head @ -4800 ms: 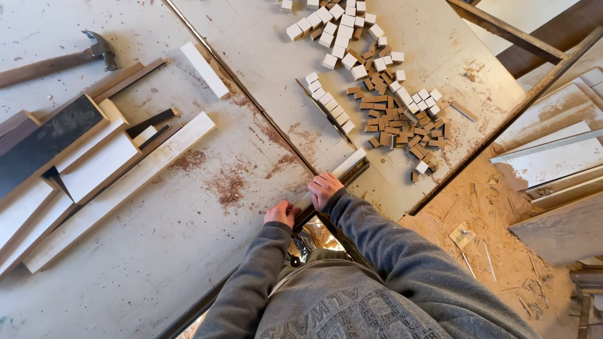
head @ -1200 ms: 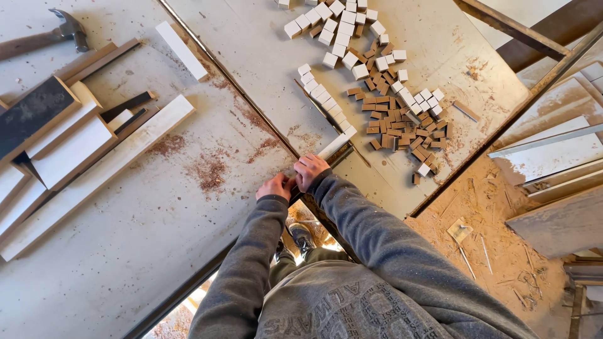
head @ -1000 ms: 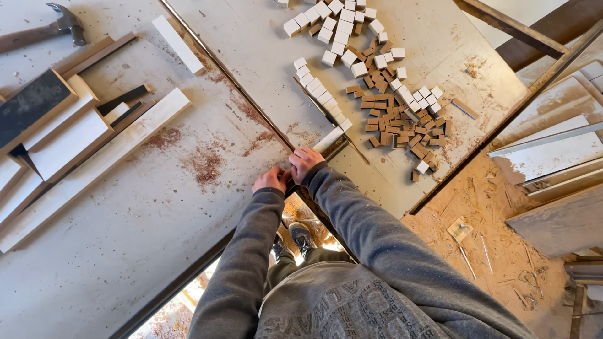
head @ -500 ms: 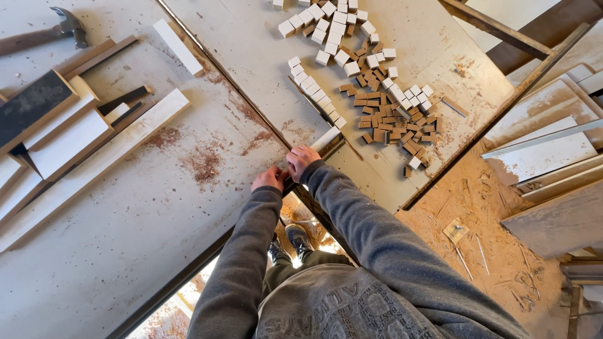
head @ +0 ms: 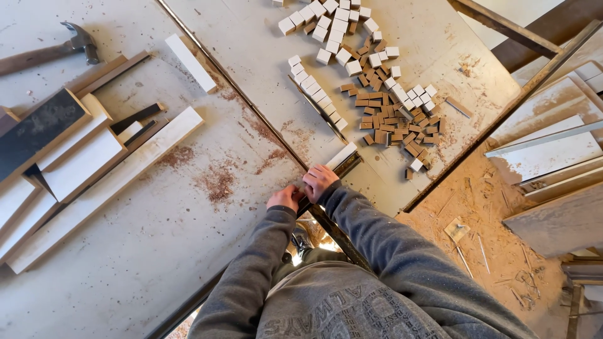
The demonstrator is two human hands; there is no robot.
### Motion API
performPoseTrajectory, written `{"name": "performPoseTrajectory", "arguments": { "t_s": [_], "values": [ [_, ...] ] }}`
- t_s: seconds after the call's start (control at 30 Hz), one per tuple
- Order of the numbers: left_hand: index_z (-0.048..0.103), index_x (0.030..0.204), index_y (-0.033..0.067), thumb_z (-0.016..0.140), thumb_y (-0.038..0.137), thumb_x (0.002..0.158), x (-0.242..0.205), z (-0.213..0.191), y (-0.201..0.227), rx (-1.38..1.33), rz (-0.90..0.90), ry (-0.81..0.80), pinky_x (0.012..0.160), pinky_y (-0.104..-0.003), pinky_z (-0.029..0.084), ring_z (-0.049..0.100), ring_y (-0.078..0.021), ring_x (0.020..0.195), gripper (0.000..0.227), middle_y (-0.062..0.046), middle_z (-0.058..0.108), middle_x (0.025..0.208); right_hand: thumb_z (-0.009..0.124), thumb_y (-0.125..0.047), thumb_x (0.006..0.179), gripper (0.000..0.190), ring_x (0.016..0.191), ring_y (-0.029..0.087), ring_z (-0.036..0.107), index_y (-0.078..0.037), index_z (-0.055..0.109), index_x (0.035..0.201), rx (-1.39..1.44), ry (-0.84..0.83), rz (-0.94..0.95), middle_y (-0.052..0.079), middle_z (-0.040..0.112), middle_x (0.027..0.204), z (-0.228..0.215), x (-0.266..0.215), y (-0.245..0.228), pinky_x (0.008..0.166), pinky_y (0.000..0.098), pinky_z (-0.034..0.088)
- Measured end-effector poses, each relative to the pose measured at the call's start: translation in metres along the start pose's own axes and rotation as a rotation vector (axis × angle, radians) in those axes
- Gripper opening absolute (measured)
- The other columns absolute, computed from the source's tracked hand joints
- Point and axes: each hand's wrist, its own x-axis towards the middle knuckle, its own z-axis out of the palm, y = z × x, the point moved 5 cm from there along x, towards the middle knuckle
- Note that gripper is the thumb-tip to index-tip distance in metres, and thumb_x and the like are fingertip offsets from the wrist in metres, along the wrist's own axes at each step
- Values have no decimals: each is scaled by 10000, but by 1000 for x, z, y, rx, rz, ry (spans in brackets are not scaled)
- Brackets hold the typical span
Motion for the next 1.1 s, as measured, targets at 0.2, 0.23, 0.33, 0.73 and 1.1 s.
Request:
{"name": "performPoseTrajectory", "arguments": {
  "t_s": [0.2,0.23,0.33,0.73,1.1],
  "values": [
    [739,1006,234,675,329,884,13,5,20,21,66,21,764,-497,563,714,-367,881,168,-107,755,924,654,-105,675,127,824,300,590,-70,629,794,-24,41,20,92,610,800,-1,-1,3,790,418,503],
    [739,1006,234,675,329,884,15,7,21,23,69,18,764,-497,563,714,-367,881,168,-107,755,924,654,-105,675,127,824,300,590,-70,629,794,-26,44,24,92,610,800,-1,0,3,790,418,503],
    [739,978,225,660,299,895,18,7,26,28,97,46,774,-484,571,719,-358,888,137,-101,761,924,642,-121,691,113,844,301,597,-73,618,791,-29,56,37,92,614,817,-5,1,3,821,415,509],
    [763,1006,248,672,308,881,5,-9,40,-5,41,59,792,-445,579,735,-312,873,166,-75,773,941,620,-122,695,99,827,306,594,-78,581,775,-25,28,37,104,605,808,4,-4,6,790,435,522],
    [788,1021,285,654,346,895,4,-3,36,18,-25,117,825,-429,582,738,-300,884,194,-63,775,956,627,-119,680,89,775,320,583,-75,577,739,-26,56,43,110,602,767,11,-9,12,732,442,528]
  ]
}}
